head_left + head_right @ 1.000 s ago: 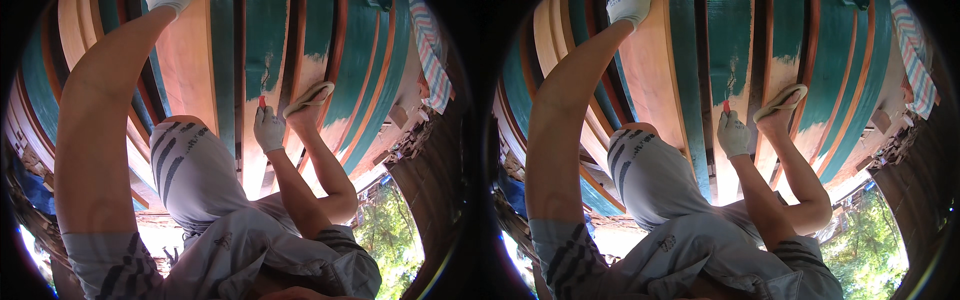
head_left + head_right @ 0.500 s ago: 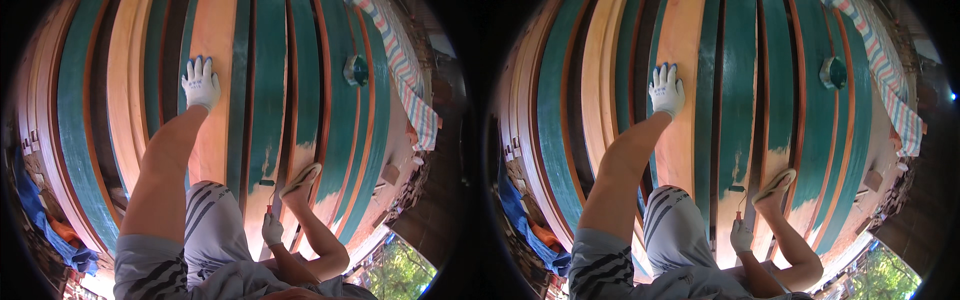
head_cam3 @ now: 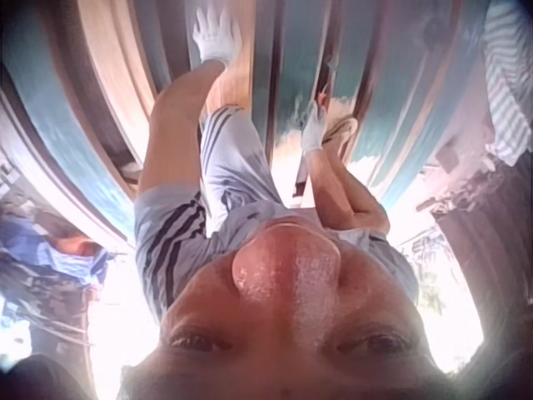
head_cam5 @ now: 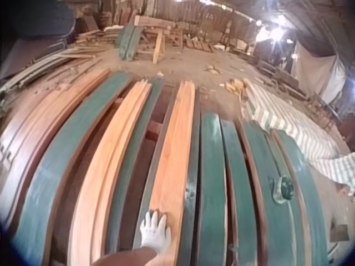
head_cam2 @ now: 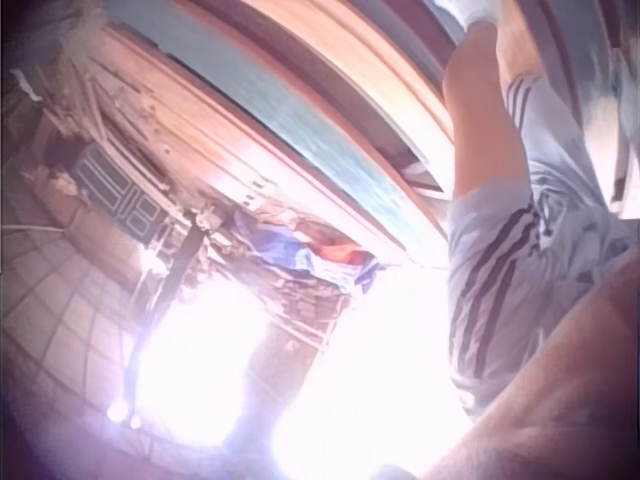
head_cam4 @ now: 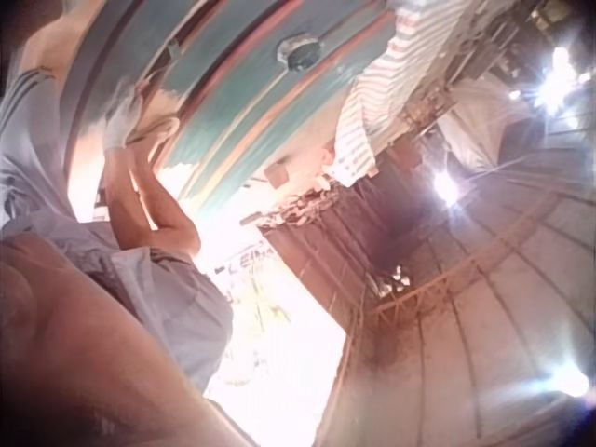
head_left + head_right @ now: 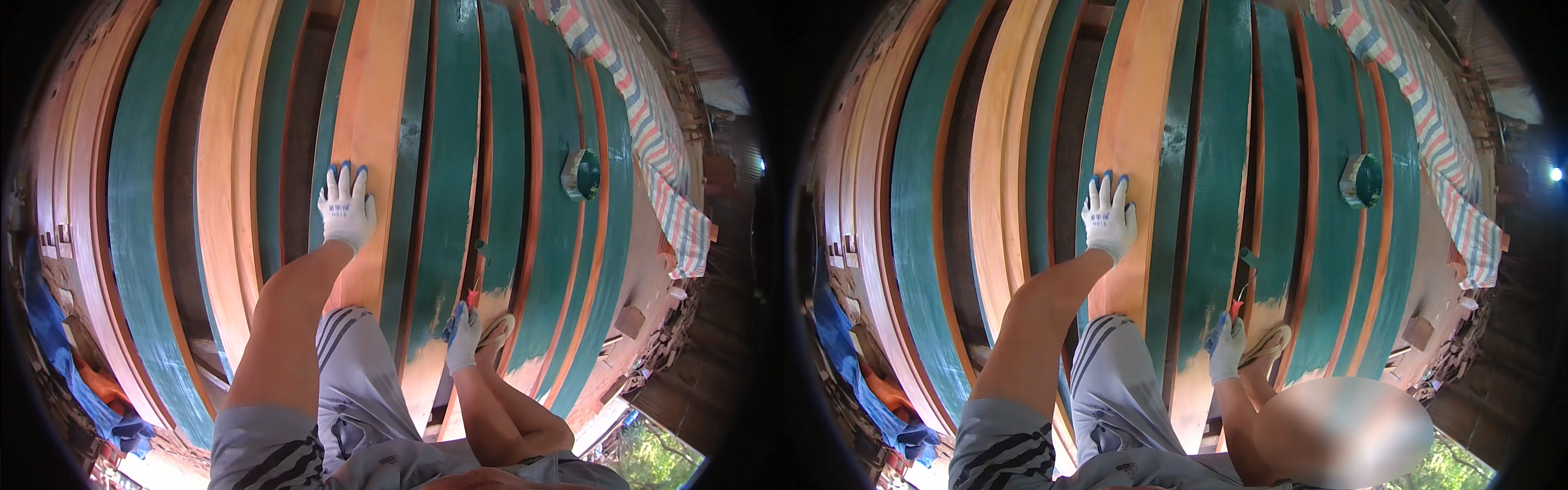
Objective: The person paints wooden planks with green paint using a small roller. They dip the roller into a paint container and apply paint along the length of each plank, moving from one plank to the next.
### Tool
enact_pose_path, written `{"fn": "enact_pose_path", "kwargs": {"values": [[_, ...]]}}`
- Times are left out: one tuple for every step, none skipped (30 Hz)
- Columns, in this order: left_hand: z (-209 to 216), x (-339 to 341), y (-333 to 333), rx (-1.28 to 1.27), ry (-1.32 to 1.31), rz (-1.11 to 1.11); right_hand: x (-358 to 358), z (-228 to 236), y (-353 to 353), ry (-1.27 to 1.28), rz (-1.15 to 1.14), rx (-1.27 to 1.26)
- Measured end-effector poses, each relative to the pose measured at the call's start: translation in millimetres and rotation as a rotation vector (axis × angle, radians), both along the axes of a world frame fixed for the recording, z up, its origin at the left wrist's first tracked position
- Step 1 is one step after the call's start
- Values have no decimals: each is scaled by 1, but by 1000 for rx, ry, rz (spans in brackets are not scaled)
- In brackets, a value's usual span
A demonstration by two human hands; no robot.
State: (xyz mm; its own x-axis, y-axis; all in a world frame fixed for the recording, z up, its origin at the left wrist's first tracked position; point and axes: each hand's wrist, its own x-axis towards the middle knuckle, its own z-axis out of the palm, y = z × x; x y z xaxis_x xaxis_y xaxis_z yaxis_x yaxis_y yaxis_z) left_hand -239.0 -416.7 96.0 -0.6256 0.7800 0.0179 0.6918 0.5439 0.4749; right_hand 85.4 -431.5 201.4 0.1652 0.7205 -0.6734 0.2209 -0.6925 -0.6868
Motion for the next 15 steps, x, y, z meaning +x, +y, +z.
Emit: {"fn": "enact_pose_path", "kwargs": {"values": [[-1,-1,-2,-2,6,-1,-7,-8,14,-18,32,19],[0,-1,-1,-1,8,-7,-20,-9,29,-41,60,42],[2,-1,1,-6,-9,-17,-31,-9,45,-11,66,24],[2,-1,0,-15,-10,-14,-51,-2,61,20,69,4],[2,-1,0,-19,-9,-12,-71,0,79,51,73,-11],[2,-1,-1,-24,-12,-8,-88,-5,97,41,110,32],[1,-1,-1,-31,-41,-9,-104,-10,116,31,148,70],[0,-2,-3,-29,-40,-15,-122,-14,138,74,197,92],[0,-2,-6,-27,-41,-18,-140,-16,159,116,248,113],[0,-3,-6,-25,-40,-13,-162,-12,178,118,316,128],[1,-5,-5,-23,-43,-12,-180,-5,195,117,381,143],[2,-4,-6,-22,-52,-23,-191,-4,207,58,486,184],[3,-5,-7,-23,-53,-26,-203,-4,219,7,598,223],[5,-6,-6,-20,-56,-31,-217,-2,226,-33,712,261],[5,-4,-3,-16,-60,-41,-228,1,228,-118,787,374]]}}
